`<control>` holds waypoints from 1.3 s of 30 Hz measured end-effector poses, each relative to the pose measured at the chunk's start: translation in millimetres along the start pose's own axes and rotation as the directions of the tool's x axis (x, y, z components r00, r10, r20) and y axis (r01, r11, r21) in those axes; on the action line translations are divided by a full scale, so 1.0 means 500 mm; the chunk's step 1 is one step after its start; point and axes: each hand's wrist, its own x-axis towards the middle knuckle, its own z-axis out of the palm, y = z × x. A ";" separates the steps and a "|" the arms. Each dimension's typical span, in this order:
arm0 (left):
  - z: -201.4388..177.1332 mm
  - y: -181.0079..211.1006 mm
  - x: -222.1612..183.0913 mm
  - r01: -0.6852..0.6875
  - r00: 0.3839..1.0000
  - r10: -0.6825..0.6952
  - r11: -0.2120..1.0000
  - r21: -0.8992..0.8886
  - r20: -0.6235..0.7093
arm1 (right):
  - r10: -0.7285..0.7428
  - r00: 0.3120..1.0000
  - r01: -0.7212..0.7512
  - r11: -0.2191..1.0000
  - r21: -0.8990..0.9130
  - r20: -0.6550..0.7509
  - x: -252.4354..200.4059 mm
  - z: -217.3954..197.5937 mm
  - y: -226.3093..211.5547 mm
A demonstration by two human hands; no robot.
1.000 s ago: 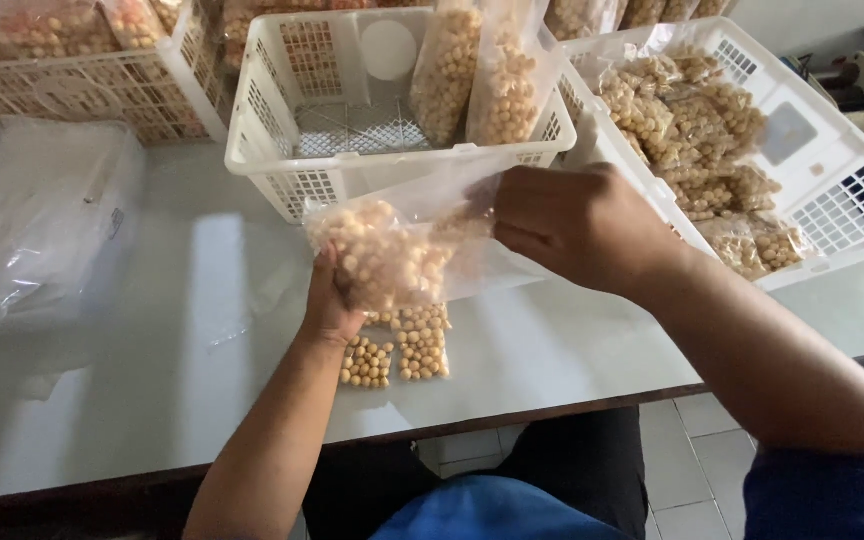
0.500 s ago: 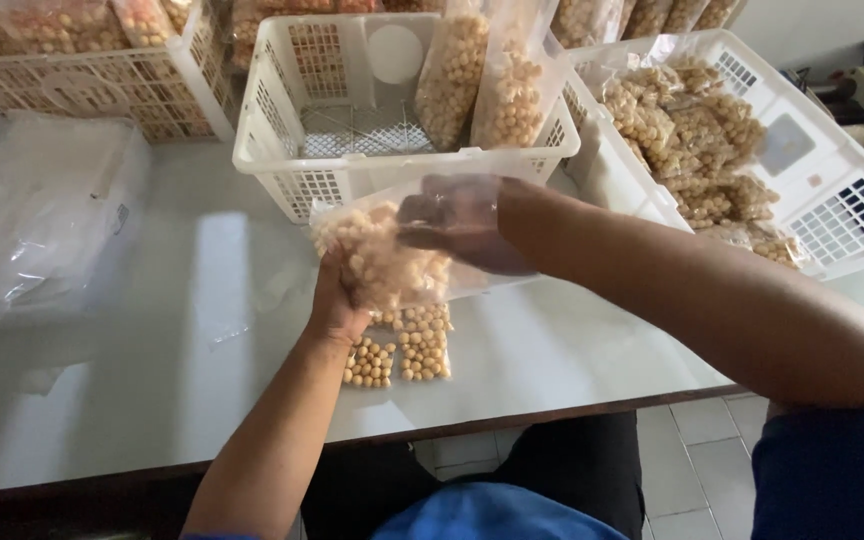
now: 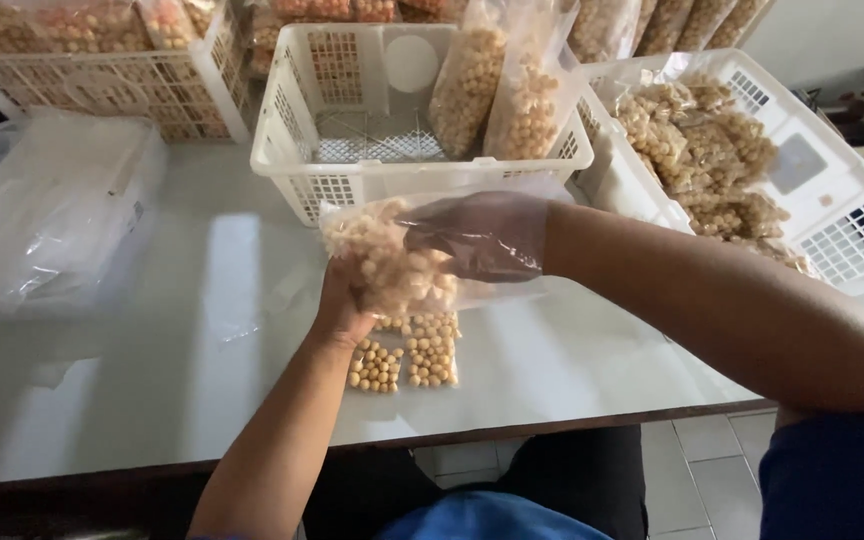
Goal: Packing small individual bags of snacks into a larger plastic bag for bulk packaging.
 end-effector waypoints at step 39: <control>0.049 0.069 -0.019 -0.024 0.982 -0.002 0.991 -0.131 -0.190 | -0.682 0.731 0.007 -0.002 -1.000 0.006 0.139 -0.328 0.323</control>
